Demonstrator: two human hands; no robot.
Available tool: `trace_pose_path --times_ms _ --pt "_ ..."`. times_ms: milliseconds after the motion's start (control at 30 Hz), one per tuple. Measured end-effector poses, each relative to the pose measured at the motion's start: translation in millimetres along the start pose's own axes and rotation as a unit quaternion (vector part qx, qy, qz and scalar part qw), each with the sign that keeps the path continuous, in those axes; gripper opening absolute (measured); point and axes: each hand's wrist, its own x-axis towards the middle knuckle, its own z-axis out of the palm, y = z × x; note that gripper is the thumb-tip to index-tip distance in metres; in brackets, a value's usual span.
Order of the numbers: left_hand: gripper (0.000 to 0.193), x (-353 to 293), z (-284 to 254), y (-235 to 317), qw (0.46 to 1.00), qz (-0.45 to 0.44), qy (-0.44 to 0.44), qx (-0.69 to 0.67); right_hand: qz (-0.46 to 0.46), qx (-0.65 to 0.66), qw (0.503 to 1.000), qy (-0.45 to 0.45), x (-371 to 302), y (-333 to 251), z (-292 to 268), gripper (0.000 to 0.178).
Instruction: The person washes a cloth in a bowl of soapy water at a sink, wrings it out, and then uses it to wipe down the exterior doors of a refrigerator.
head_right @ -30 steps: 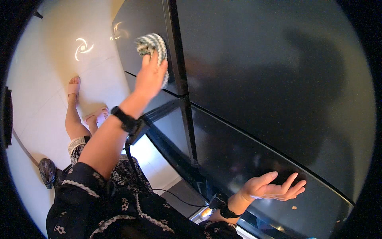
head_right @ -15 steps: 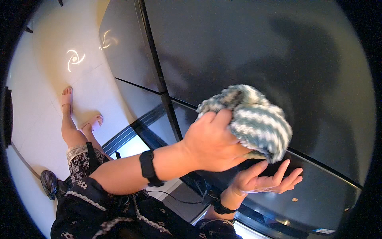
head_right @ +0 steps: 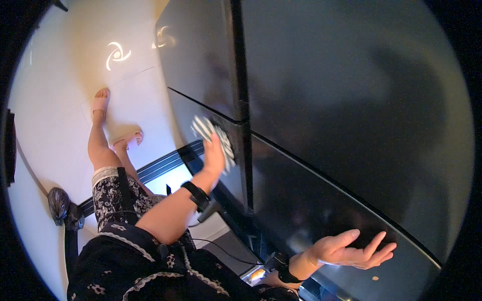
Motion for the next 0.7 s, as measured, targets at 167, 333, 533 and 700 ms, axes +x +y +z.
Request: trace_pose_path --times_ms 167,333,533,700 --pt "0.053 -56 1 -50 0.921 -0.34 -0.063 -0.179 -0.012 -0.011 1.0 0.001 -4 9 6 0.045" --pt "0.042 29 -12 44 0.924 -0.229 -0.058 -0.3 0.001 0.008 0.999 0.042 -11 10 11 0.04" --pt "0.05 9 13 181 0.97 0.119 -0.107 0.183 0.016 -0.016 1.0 0.007 -42 35 24 0.042" --pt "0.052 -32 7 109 0.934 0.06 -0.319 0.149 0.071 0.013 0.996 -0.045 -104 57 43 0.04"
